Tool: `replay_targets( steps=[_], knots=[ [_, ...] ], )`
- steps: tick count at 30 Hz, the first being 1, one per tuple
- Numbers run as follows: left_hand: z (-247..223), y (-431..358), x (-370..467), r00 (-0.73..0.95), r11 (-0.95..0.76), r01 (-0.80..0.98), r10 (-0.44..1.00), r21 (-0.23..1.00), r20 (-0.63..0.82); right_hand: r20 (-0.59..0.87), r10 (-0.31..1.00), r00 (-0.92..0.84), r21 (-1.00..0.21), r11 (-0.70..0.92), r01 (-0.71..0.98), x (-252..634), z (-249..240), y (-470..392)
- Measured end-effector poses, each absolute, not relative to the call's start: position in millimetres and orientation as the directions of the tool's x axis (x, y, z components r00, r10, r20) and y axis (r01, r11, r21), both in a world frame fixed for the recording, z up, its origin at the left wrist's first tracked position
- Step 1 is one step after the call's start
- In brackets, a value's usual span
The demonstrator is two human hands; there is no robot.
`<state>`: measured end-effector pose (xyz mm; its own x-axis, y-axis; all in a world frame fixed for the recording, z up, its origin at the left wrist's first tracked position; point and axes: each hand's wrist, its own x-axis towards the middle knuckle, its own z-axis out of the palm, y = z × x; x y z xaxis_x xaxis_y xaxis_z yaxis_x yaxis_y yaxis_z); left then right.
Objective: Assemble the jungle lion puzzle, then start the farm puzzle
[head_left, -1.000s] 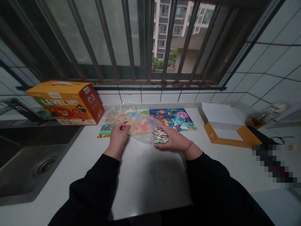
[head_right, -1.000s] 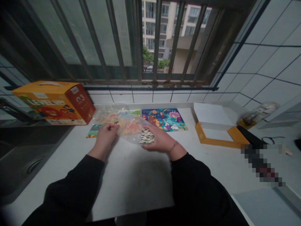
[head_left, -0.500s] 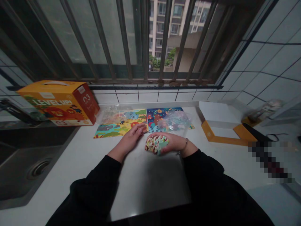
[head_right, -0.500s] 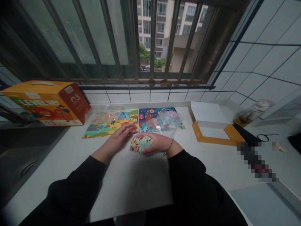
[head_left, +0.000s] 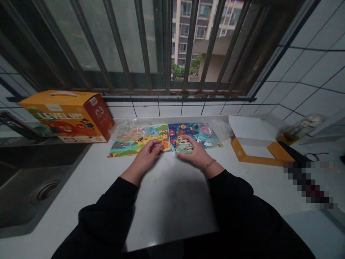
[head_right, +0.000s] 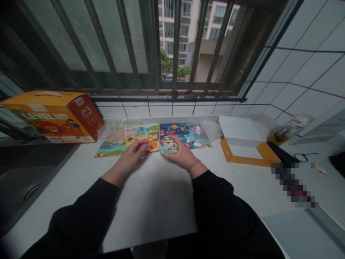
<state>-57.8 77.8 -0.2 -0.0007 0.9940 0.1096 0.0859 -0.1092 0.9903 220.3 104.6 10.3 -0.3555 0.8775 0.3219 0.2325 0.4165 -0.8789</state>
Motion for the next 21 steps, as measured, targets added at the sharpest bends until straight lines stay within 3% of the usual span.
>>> replay_targets(
  steps=[3,6,8,13,18,21],
  knots=[
    [5,73,-57,0.035,-0.109,0.100,0.994,0.989,0.106,0.291,0.723,-0.627,-0.815,0.531,0.233,189,9,83],
    [9,70,-60,0.043,-0.120,0.117,0.992,0.986,0.115,0.278,0.620,-0.734,-0.732,0.631,0.256,173,3,78],
    [10,65,-62,0.098,-0.151,0.152,0.986,0.977,0.138,0.276,0.603,-0.749,-0.703,0.658,0.270,171,-1,81],
    [9,49,-62,0.420,-0.292,0.264,0.893,0.919,0.163,0.292,0.641,-0.710,-0.704,0.646,0.295,176,-9,90],
    [3,41,-51,0.406,-0.357,0.424,0.896,0.832,0.177,0.263,0.658,-0.705,-0.739,0.607,0.291,192,-6,94],
    [3,40,-47,0.369,-0.323,0.447,0.916,0.834,0.157,0.277,0.746,-0.606,-0.768,0.551,0.327,215,7,100]
  ],
)
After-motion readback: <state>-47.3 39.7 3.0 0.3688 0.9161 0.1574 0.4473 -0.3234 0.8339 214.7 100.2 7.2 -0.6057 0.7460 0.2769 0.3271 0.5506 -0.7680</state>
